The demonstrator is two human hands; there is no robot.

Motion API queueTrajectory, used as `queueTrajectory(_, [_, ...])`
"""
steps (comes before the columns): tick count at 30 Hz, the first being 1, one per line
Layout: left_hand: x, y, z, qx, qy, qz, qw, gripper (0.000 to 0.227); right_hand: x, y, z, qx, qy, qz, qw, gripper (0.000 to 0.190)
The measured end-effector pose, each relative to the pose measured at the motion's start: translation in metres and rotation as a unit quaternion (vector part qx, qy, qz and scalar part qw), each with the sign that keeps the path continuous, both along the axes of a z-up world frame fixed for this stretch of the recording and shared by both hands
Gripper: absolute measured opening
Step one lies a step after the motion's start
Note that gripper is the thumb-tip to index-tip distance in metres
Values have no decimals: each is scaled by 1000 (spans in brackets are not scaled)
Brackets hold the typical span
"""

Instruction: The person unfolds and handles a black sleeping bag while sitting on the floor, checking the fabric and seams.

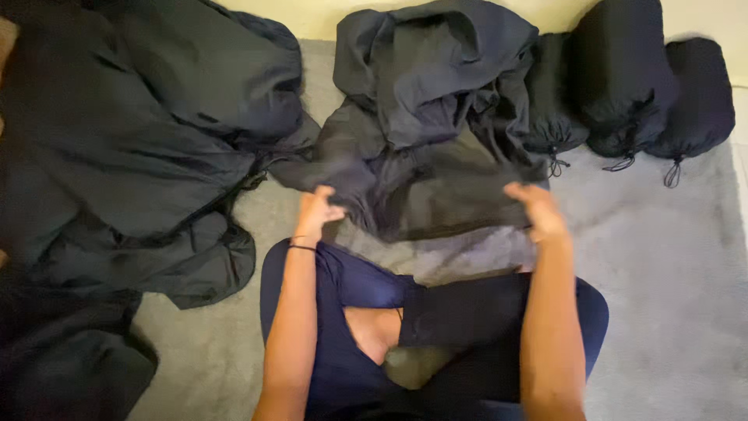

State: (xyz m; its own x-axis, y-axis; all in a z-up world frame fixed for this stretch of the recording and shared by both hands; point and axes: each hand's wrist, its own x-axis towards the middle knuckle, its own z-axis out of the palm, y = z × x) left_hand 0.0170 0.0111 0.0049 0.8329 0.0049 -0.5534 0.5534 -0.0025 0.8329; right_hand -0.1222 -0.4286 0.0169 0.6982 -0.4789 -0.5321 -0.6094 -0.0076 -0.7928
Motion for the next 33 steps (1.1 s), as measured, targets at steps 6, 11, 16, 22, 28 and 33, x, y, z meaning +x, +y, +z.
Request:
queueTrajectory(6, [15, 5, -4, -144, -51, 225, 962, 44, -19, -45, 35, 350, -238, -413, 806, 22])
queueTrajectory(11, [-6, -17, -8, -148, -44, 200, 968, 37, -20, -57, 20, 390, -291, -491, 723, 5])
queueTrajectory(16, [-24, -16, -18, -146, 51, 233, 960, 53, -39, -60, -4, 251, -280, -441, 815, 57])
queueTrajectory(22, [-20, -24, -33, -234, 24, 169, 957, 64, -52, -24, -16, -294, -361, -288, 837, 51])
queueTrajectory(28, [-61, -64, -45, -258, -54, 78, 961, 34, -44, 131, -42, -156, -225, 22, 962, 15])
queueTrajectory(33, [-87, -84, -51, -192, -85, -38, 977, 47, -23, 199, -63, -171, -185, 122, 960, 18])
